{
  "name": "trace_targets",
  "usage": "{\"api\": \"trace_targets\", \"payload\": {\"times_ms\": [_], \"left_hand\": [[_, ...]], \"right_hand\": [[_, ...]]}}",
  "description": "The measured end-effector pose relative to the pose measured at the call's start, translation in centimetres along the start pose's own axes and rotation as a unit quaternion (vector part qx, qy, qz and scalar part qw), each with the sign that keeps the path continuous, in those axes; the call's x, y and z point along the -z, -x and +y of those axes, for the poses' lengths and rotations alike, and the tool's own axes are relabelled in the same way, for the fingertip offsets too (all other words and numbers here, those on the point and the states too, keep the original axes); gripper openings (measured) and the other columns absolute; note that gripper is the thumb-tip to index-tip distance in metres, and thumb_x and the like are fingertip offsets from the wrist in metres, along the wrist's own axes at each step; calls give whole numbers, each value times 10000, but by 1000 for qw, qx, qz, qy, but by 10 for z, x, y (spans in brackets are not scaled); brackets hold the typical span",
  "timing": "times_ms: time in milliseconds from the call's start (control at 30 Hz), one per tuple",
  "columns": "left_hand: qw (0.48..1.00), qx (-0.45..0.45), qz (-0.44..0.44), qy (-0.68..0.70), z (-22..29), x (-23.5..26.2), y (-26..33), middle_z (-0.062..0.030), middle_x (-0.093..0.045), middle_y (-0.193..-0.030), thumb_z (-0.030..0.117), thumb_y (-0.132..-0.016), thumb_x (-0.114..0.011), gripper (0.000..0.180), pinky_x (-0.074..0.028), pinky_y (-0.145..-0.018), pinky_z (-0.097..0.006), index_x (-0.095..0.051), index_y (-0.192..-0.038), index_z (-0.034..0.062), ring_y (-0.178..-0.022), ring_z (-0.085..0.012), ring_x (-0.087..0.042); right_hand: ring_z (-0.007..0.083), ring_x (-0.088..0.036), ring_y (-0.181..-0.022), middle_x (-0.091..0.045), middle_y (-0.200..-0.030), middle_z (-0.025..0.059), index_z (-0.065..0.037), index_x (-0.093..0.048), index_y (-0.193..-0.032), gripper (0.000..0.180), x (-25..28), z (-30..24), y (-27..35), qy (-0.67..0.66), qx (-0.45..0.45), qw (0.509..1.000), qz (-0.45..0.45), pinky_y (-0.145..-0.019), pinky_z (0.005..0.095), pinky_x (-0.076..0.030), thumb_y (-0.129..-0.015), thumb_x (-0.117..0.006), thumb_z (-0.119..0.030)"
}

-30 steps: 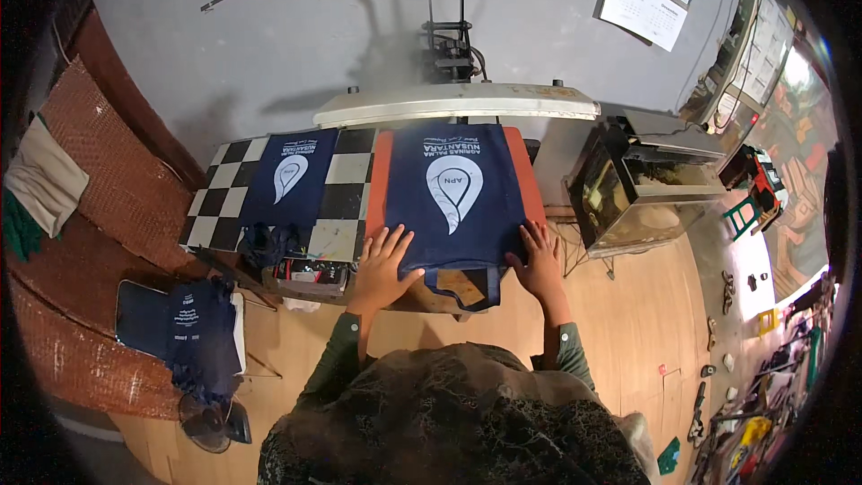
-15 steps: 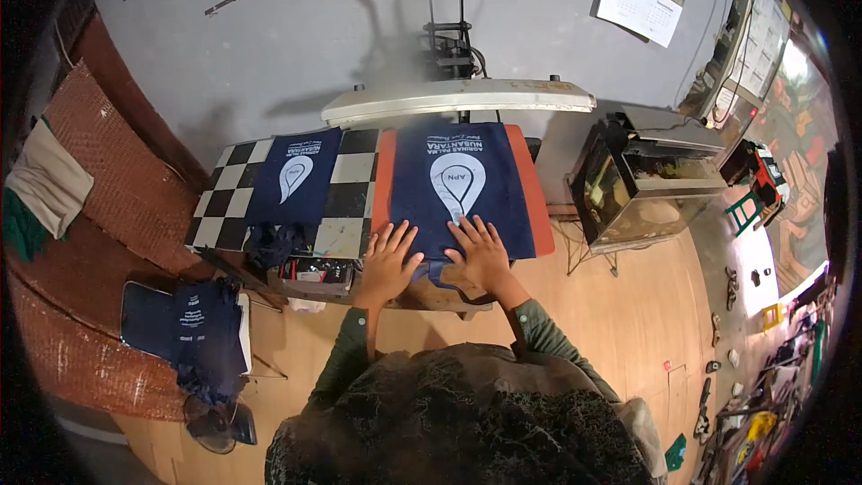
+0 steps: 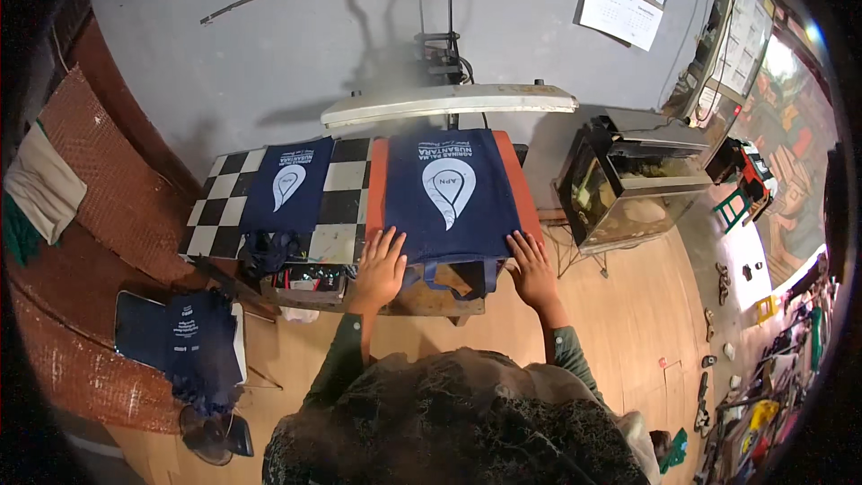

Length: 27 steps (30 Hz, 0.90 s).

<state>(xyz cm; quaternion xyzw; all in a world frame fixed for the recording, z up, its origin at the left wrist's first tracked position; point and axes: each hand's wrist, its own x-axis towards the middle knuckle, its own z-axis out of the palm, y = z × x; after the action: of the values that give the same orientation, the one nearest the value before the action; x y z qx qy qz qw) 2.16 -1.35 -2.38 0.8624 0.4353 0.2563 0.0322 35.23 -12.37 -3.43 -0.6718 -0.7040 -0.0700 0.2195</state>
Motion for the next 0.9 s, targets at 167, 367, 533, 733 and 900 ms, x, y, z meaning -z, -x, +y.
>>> {"api": "trace_targets", "payload": {"times_ms": [167,367,533,733,900], "left_hand": [[1000,1,-2,-14,-4,17,28,-75,-411,-1529,256,-1022,-420,451,-222,-1165,-520,-466,-1452,128,-1435,-339,-313],[1000,16,-22,-14,-16,30,37,-75,-405,-1534,267,-1016,-437,451,-202,-1163,-554,-479,-1444,135,-1445,-339,-298],[1000,-14,-14,14,-8,58,21,-84,-411,-1522,265,-980,-518,445,-238,-1152,-557,-514,-1400,120,-1433,-345,-313],[992,-116,11,37,40,120,-33,-96,-410,-1515,205,-960,-562,432,-276,-1161,-505,-524,-1378,101,-1436,-335,-313],[975,-207,72,46,65,183,-97,-115,-435,-1490,177,-938,-587,438,-306,-1157,-464,-534,-1364,92,-1430,-334,-333]], "right_hand": [[300,-277,-1465,-332,-1580,73,-137,-352,-1517,579,7,1,19,-19,-23,999,-18,-1185,447,-245,-991,-516,-313],[320,-238,-1479,-280,-1601,91,-125,-326,-1527,623,14,-4,26,-33,-50,998,-38,-1197,462,-220,-976,-551,-308],[334,-241,-1475,-282,-1597,105,-130,-333,-1522,635,37,-25,15,-37,-43,998,-33,-1195,477,-216,-961,-576,-300],[351,-284,-1450,-329,-1564,122,-140,-355,-1507,628,94,-75,-35,-59,53,997,24,-1188,497,-224,-939,-603,-244],[386,-282,-1446,-342,-1546,153,-124,-383,-1488,647,148,-106,-104,-82,136,983,94,-1171,508,-247,-899,-643,-179]]}}
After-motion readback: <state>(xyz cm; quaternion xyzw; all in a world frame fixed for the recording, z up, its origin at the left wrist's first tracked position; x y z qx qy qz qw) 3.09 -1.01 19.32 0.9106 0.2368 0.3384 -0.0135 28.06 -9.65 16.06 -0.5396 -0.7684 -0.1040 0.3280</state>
